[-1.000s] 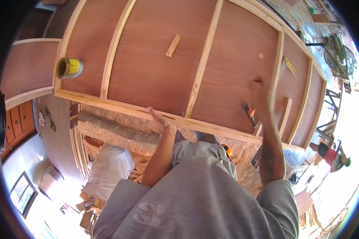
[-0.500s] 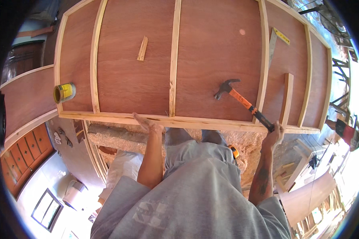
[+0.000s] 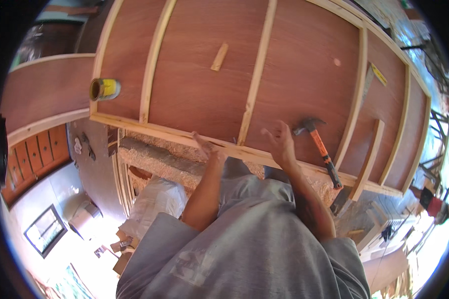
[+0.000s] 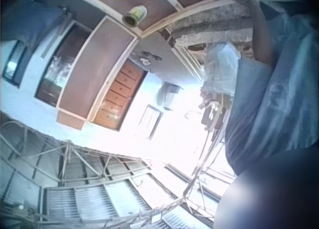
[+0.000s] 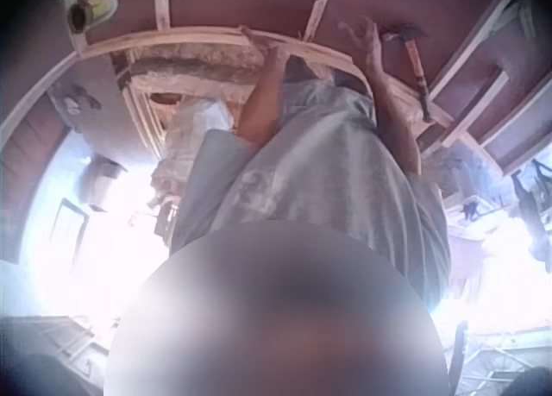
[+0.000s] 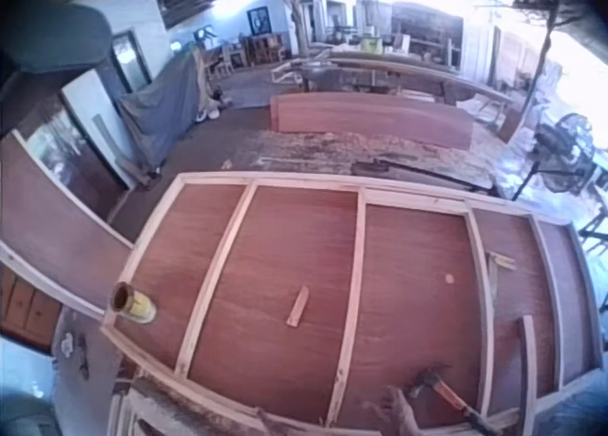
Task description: The person assembles a wooden frame on a large plywood panel using a hammer and nails. They position wooden strips, hammer nails to secure them, and adjust pieces to fit the frame structure. The work occurs in a cluttered workshop with wood shavings and tools visible.
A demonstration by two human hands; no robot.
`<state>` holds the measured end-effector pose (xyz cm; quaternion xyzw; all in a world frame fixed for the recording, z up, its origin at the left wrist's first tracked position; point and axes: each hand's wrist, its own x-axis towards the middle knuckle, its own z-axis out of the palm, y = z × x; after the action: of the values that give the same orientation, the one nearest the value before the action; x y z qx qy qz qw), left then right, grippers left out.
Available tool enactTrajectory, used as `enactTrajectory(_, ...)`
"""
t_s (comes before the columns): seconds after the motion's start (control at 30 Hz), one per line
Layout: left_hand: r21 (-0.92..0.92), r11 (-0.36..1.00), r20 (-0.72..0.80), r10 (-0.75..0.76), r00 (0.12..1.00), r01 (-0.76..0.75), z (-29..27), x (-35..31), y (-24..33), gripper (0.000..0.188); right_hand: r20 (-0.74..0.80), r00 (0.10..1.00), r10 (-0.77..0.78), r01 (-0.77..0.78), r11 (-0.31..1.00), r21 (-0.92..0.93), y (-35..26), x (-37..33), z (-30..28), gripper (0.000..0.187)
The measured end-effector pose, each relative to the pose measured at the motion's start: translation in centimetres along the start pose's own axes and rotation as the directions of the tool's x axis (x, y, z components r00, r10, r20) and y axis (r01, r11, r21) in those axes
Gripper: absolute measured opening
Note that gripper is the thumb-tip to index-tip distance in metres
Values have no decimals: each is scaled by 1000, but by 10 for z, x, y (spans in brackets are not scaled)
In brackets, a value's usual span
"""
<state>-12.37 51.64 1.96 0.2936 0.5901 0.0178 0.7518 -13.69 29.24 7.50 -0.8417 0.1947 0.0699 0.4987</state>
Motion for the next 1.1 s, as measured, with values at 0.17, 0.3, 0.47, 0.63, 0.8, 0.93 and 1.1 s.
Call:
enactTrajectory(0.17, 106, 990, 174, 72, 982, -91, -26, 6, 25, 100, 294, 944, 152, -137, 988, -71, -41, -20, 20, 40)
enactTrajectory(0.3, -72, 994, 128, 86, 988, -78, -35, 36, 80, 96, 503, 805, 315, -360, 933, -8, 9, -71, -23, 35)
enactTrajectory(0.47, 0, 993, -38, 120, 992, -120, -39, 79, 94, 101, 373, 696, 614, -712, 520, 472, 75, -114, -60, 56)
enactTrajectory(0.63, 42, 993, -76, 110, 991, -107, -25, 67, 95, 103, 414, 446, 794, -486, -173, 856, 76, -145, -8, 113)
enactTrajectory(0.8, 5, 999, 133, 49, 990, -50, -16, 55, 100, 100, 52, 713, 700, 70, -144, 987, 53, -87, 52, 104)
enactTrajectory(0.93, 31, 993, 22, -118, 993, 118, -16, 53, 105, 98, -2, 470, 883, 164, -85, 983, 43, -60, 68, 92)
enactTrajectory(1.1, 35, 994, 292, -110, 950, 105, -6, 49, 105, 96, -141, 380, 914, 241, 49, 969, 44, -46, 73, 88)
